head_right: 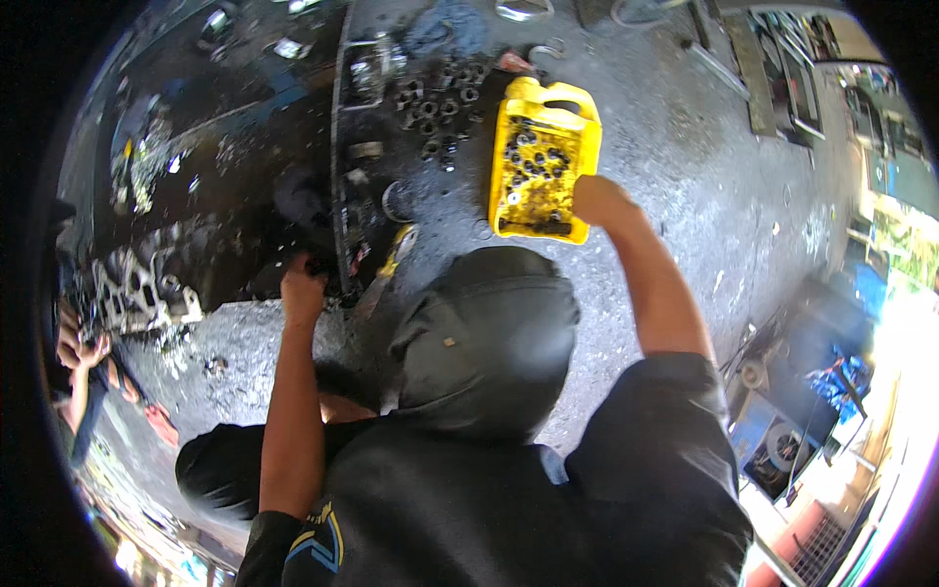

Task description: The person sits on the floor and wipes a disassembled engine cylinder head with a dark cloth. They repeatedly rub the surface and crevices, occasionally pausing to reposition the cloth or adjust their grip. A second person works on the same part nearby.

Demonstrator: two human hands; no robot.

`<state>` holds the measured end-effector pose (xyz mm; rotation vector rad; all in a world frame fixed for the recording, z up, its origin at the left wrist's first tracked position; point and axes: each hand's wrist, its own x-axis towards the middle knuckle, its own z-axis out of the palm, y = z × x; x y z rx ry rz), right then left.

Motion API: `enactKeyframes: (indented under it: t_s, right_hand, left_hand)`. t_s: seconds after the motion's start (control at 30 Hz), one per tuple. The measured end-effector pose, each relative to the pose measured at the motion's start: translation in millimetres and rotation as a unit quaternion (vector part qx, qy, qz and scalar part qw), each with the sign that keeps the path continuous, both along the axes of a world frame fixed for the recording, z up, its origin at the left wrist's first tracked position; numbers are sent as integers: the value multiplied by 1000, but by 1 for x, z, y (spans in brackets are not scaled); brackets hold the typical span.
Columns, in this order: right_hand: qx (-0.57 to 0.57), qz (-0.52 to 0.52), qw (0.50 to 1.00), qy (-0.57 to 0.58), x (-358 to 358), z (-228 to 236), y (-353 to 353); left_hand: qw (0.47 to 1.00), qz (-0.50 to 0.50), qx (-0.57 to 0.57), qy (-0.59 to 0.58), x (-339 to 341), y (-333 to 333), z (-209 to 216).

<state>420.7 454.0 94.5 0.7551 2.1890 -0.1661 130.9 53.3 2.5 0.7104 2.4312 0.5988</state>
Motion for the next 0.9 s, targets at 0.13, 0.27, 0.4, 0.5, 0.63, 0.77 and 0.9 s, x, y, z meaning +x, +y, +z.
enactKeyframes:
  t_s: [0.13,0.27,0.4,0.5,0.63,0.77,0.9]
  right_hand:
    - [-2,-167,985,30,40,-50,-23]
    - [-10,-254,967,23,26,-42,-36]
    - [-53,-209,976,-2,20,-39,-27]
    - [-92,-160,983,-12,28,-53,-16]
    - [-81,-96,992,12,17,-37,-17]
    - [-72,-105,983,133,-58,45,-15]
    - [-149,208,926,276,-202,92,-72]
  left_hand:
    - [999,42,-2,-12,2,1,4]
    - [996,72,48,7,11,9,13]
    - [998,63,21,15,11,13,21]
    - [996,77,30,12,11,12,19]
    - [998,44,-41,22,9,9,16]
    - [991,131,16,32,15,5,22]
    - [977,200,74,11,13,-2,20]
